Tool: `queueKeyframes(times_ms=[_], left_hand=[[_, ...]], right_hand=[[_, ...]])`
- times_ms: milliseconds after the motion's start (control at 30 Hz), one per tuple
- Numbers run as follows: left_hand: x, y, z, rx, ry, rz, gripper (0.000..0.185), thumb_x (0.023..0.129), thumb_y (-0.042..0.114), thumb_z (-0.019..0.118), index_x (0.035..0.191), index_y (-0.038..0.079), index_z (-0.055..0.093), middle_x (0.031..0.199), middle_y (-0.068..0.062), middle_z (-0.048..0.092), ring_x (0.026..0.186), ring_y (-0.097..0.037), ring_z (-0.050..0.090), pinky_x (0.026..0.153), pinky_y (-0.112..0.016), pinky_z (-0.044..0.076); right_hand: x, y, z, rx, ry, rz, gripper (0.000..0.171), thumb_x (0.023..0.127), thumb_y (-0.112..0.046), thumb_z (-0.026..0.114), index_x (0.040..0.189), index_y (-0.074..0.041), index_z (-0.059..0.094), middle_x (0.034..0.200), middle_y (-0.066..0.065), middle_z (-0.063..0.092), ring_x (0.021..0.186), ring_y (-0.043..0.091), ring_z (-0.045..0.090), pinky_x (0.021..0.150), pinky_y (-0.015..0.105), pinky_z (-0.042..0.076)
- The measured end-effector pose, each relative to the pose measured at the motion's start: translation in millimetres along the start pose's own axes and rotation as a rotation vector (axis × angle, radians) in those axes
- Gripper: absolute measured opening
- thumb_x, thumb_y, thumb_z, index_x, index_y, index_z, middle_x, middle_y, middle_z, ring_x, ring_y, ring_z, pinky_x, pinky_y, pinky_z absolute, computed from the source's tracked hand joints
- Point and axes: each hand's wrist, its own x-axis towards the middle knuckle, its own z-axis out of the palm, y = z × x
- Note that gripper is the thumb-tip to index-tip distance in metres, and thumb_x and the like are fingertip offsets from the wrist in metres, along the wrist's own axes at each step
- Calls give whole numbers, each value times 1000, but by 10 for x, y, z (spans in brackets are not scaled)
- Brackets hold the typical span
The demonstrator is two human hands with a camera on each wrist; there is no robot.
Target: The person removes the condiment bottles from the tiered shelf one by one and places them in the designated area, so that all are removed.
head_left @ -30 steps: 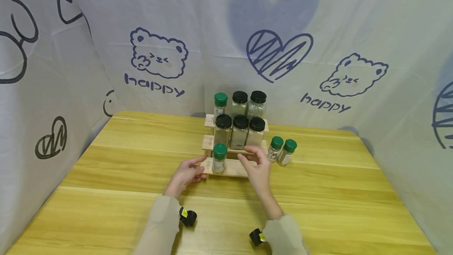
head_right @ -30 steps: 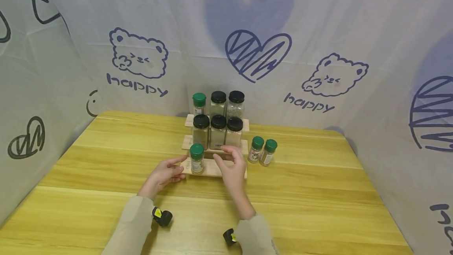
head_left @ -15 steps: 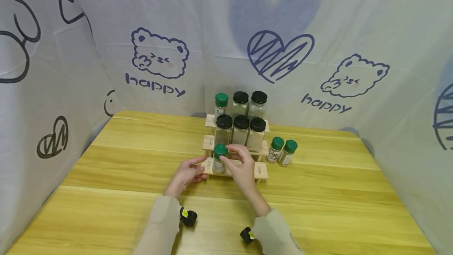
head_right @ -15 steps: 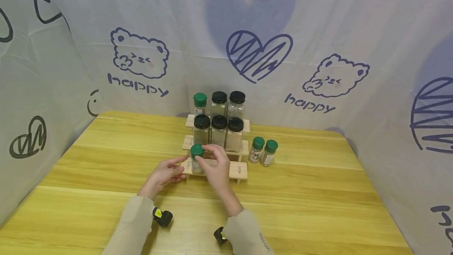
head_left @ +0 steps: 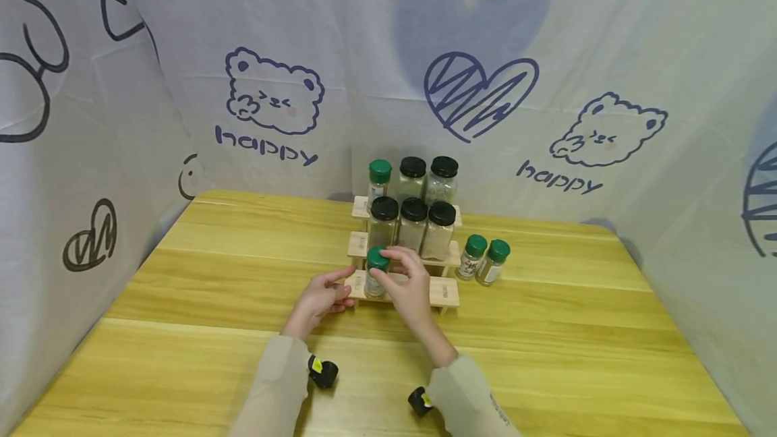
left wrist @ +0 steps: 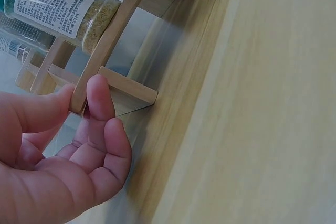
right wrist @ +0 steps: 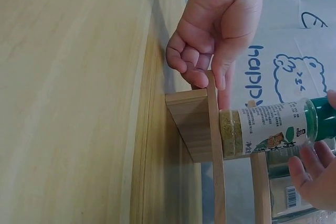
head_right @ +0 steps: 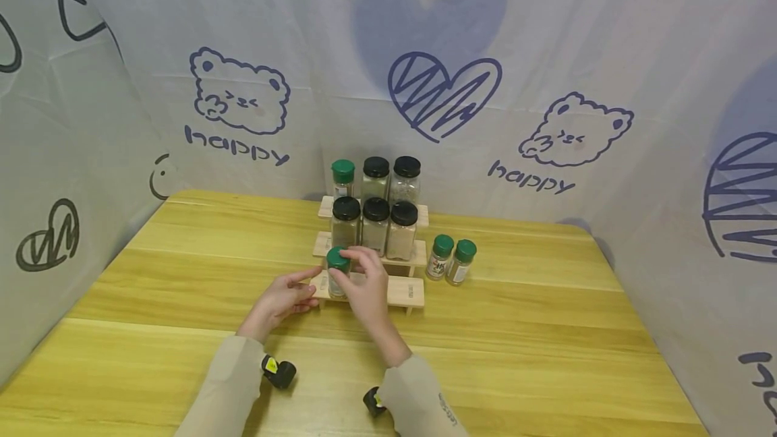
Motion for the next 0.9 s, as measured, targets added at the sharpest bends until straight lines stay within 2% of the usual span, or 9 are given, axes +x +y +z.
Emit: queueKeyframes(times_ms=[367, 667, 900], left_hand=[[-5, -1, 0, -6, -9, -1, 42, 90, 2, 51, 131, 5, 45, 80, -8, 58, 62, -14, 59, 61, -28, 46], [-2, -7, -5, 0, -8, 5, 42, 89, 2, 50, 131, 4, 44, 80, -9, 58, 62, -14, 59, 61, -27, 46], [-8, 6, -13, -6, -13, 0, 42, 89, 1, 50, 131, 3, 44, 77, -8, 56, 63, -14, 59, 61, -27, 46]], right_hand=[[-13, 17, 11, 37, 1, -11, 25, 73, 11, 66, 95, 16, 56, 108, 31, 54, 88, 42, 56, 76, 48, 46], [-24, 10, -2, 39, 50, -23, 23, 71, 12, 67, 92, 17, 57, 106, 32, 55, 87, 42, 57, 74, 49, 46], [-14, -14, -92, 45, 89, -3, 24, 71, 11, 67, 93, 16, 58, 106, 29, 56, 85, 42, 57, 72, 53, 45]])
